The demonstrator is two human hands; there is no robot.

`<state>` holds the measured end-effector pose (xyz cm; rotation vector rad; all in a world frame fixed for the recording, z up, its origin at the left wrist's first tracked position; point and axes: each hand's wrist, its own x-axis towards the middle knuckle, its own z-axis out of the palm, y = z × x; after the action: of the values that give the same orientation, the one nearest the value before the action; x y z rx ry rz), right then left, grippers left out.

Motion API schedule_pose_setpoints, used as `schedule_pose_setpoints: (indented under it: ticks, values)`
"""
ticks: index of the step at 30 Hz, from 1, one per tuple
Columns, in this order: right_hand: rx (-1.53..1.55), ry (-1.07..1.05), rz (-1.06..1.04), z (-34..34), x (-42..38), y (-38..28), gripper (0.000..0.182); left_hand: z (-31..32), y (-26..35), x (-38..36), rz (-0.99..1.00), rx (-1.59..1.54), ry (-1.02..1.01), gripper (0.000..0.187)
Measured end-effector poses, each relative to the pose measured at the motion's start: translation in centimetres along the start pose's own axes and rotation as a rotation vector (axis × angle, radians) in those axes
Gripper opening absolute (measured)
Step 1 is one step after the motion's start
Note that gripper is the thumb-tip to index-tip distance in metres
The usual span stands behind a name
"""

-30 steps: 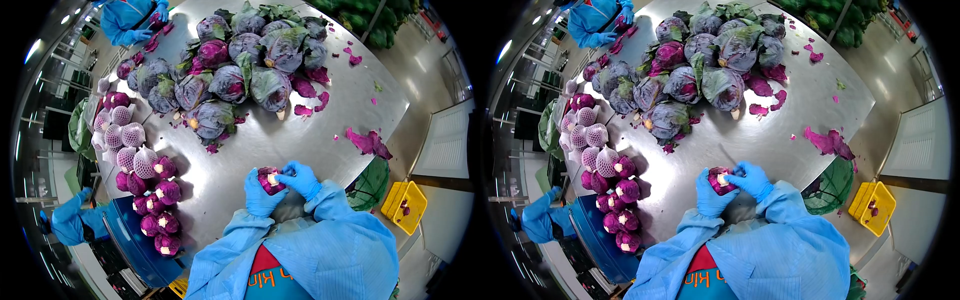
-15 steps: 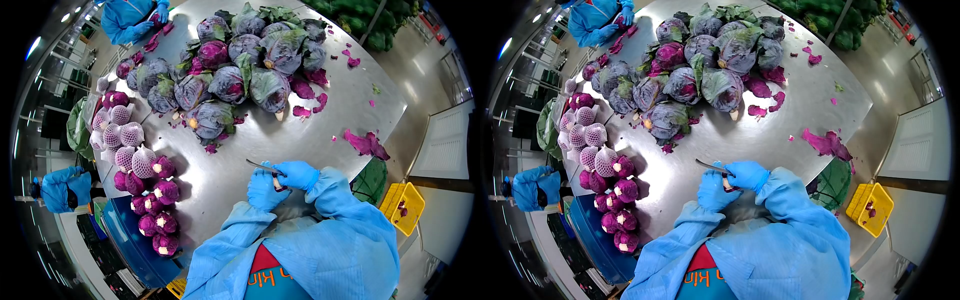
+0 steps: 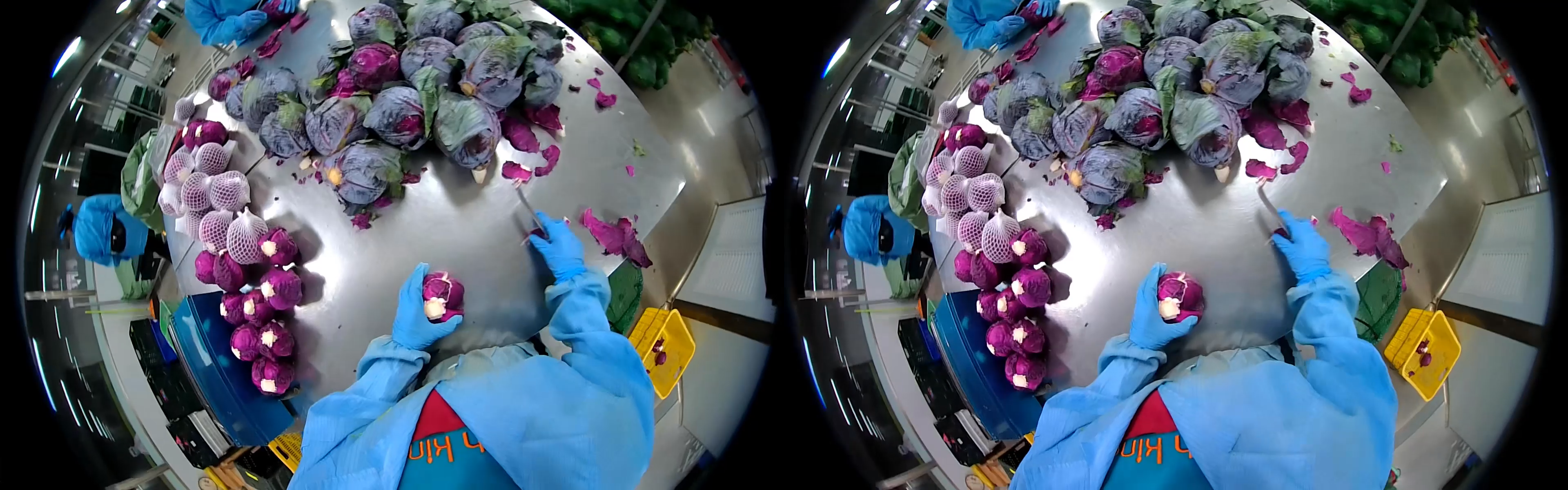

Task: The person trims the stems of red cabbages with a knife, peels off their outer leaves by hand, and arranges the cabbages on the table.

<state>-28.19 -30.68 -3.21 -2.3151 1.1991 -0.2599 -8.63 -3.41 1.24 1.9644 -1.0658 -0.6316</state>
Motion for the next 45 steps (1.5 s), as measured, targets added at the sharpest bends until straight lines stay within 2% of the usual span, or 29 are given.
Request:
schedule_pose_setpoints:
  ticks: [1,4,5,6,7,8,10,12,15,18,21,23,26,28,29,32,33,36,37,40,41,44,45]
  values:
    - [-0.053,0.103,-0.016,-1.1,-0.1,-0.2,0.048,-0.1,0.2,0.5,0.024,0.022,-0.009,0.111]
    - [0.011,0.241,0.020,-1.5,-0.6,-1.7,0.042,0.4,0.0,0.9,0.033,0.034,-0.029,0.115]
    - [0.116,0.252,-0.182,-0.3,-0.8,-1.4,0.031,0.4,-0.1,0.9,0.026,0.034,-0.032,0.116]
    - [0.335,-0.006,0.012,-0.6,-1.6,-4.4,0.022,0.4,-0.2,0.9,0.019,0.034,-0.036,0.118]
    - [0.374,-0.155,-0.031,-0.8,-2.6,-6.6,0.021,0.4,-0.3,0.9,0.017,0.018,-0.047,0.119]
    - [0.593,-0.236,-0.140,0.9,-3.4,-7.3,0.018,0.4,-0.5,1.0,0.014,0.004,-0.057,0.120]
    - [0.741,-0.602,0.013,1.2,-4.3,-10.6,0.033,0.4,-0.6,1.4,0.023,0.019,-0.081,0.122]
    - [0.690,-0.671,0.008,2.4,-4.6,-12.0,0.037,0.1,-0.8,1.9,0.041,0.080,-0.113,0.123]
    - [0.844,-0.696,0.016,4.7,-3.7,-10.7,0.044,-0.3,-0.3,2.6,-0.047,0.013,-0.159,0.122]
    - [0.685,-0.690,-0.140,3.9,-2.6,-10.5,0.047,-0.1,-0.6,3.4,-0.077,-0.033,-0.177,0.114]
    - [0.357,-0.599,-0.458,2.7,-2.5,-11.6,0.032,0.9,-2.0,4.3,-0.206,-0.425,-0.285,0.097]
    - [0.211,-0.510,-0.640,2.5,-2.3,-11.8,0.024,0.7,-1.4,4.5,0.222,0.045,-0.199,0.086]
    - [0.191,-0.500,-0.694,2.8,-1.8,-10.9,0.022,0.9,-1.4,5.3,0.278,0.170,-0.216,0.092]
    - [0.246,-0.335,-0.622,3.5,-2.5,-9.7,0.021,1.6,-1.4,5.2,-0.191,-0.089,-0.278,0.109]
    - [0.271,-0.258,-0.589,3.8,-2.9,-8.9,0.021,1.3,-0.9,5.2,-0.129,0.143,-0.233,0.114]
    - [0.343,-0.084,-0.157,4.7,-4.1,-6.9,0.021,0.5,0.3,4.4,-0.126,0.115,-0.136,0.116]
    - [0.386,-0.057,-0.116,4.6,-4.0,-6.7,0.023,0.2,0.3,4.4,-0.142,0.073,-0.153,0.115]
    - [0.529,-0.055,-0.049,4.9,-4.3,-7.1,0.024,0.0,0.3,4.4,-0.189,-0.027,-0.198,0.115]
    - [0.536,-0.141,0.049,4.6,-4.2,-7.6,0.036,0.1,0.1,4.4,-0.203,-0.043,-0.194,0.115]
    - [0.575,-0.384,0.043,2.1,-4.2,-10.5,0.053,0.1,0.0,4.4,-0.162,-0.025,-0.186,0.112]
    - [0.471,-0.490,-0.010,1.4,-4.0,-11.1,0.066,-0.1,0.0,4.0,-0.141,-0.006,-0.186,0.111]
    - [0.745,-0.399,-0.164,4.7,-4.5,-9.1,0.063,-0.2,0.3,3.4,-0.046,0.112,-0.128,0.106]
    - [0.630,-0.390,-0.163,4.9,-4.0,-8.2,0.062,-0.4,0.5,3.1,-0.040,0.093,-0.127,0.105]
